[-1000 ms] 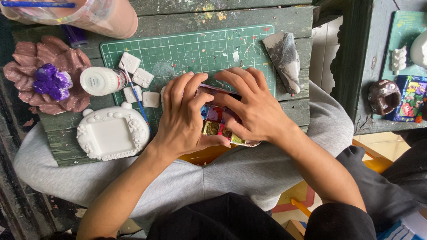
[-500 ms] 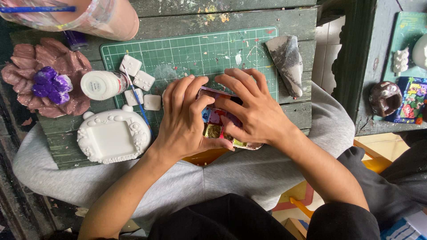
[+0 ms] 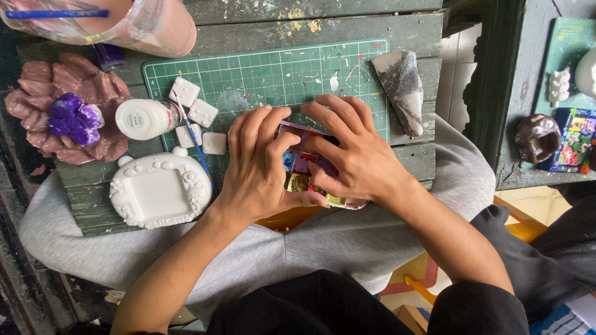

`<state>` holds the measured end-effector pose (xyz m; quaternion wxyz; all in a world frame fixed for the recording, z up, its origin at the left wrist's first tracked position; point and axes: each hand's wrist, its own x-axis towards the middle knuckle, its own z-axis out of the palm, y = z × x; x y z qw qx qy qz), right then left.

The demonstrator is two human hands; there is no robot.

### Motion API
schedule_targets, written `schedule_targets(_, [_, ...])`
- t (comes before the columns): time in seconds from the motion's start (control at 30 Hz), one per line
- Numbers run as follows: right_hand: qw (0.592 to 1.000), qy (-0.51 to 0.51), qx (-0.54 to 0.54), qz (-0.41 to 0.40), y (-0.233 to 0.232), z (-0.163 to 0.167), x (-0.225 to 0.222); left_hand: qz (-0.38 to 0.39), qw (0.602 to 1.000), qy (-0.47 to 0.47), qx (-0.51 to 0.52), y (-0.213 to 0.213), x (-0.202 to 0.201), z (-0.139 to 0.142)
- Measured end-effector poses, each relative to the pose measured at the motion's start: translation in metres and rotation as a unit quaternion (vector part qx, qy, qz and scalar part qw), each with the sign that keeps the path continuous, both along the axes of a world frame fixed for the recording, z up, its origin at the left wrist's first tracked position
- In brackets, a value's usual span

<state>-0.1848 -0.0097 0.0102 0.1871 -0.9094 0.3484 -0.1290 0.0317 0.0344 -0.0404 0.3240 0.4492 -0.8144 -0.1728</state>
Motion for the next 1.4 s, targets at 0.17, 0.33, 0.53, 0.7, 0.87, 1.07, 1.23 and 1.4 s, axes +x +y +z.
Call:
schedule_targets(0.17, [1.000,0.006,-0.003,0.000,-0.0003,0.0000,0.0014,0.002,1.000,0.002,-0.004,0.0007,0.0001,-0.0013])
schedule_targets(0.33, [1.000,0.014,-0.001,0.001,-0.0012,0.0007,0.0018,0.003,1.000,-0.002,0.001,-0.0004,0.0004,0.0007])
schedule_targets(0.53, [0.999,-0.022,0.035,-0.014,-0.0015,0.0033,-0.0022,0.005,1.000,0.002,0.002,-0.0016,0.0001,0.0026])
schedule_targets(0.7, [0.999,-0.012,0.026,-0.019,-0.0001,0.0008,-0.0020,0.007,1.000,0.002,0.002,-0.0011,0.0000,0.0029])
schedule_targets(0.87, [1.000,-0.011,0.019,-0.012,-0.0008,0.0010,-0.0022,0.009,1.000,0.001,0.000,-0.0015,-0.0001,0.0034])
schedule_targets(1.07, [1.000,-0.009,0.015,-0.006,-0.0006,0.0023,-0.0016,0.007,1.000,-0.002,0.000,-0.0012,-0.0006,0.0024])
schedule_targets(1.23, [1.000,-0.003,0.002,-0.004,-0.0007,0.0014,-0.0010,0.008,1.000,0.000,-0.003,-0.0011,-0.0005,0.0026])
schedule_targets(1.4, [1.000,-0.016,0.000,-0.011,-0.0004,-0.0001,-0.0036,0.010,1.000,0.000,-0.001,-0.0016,-0.0008,0.0026])
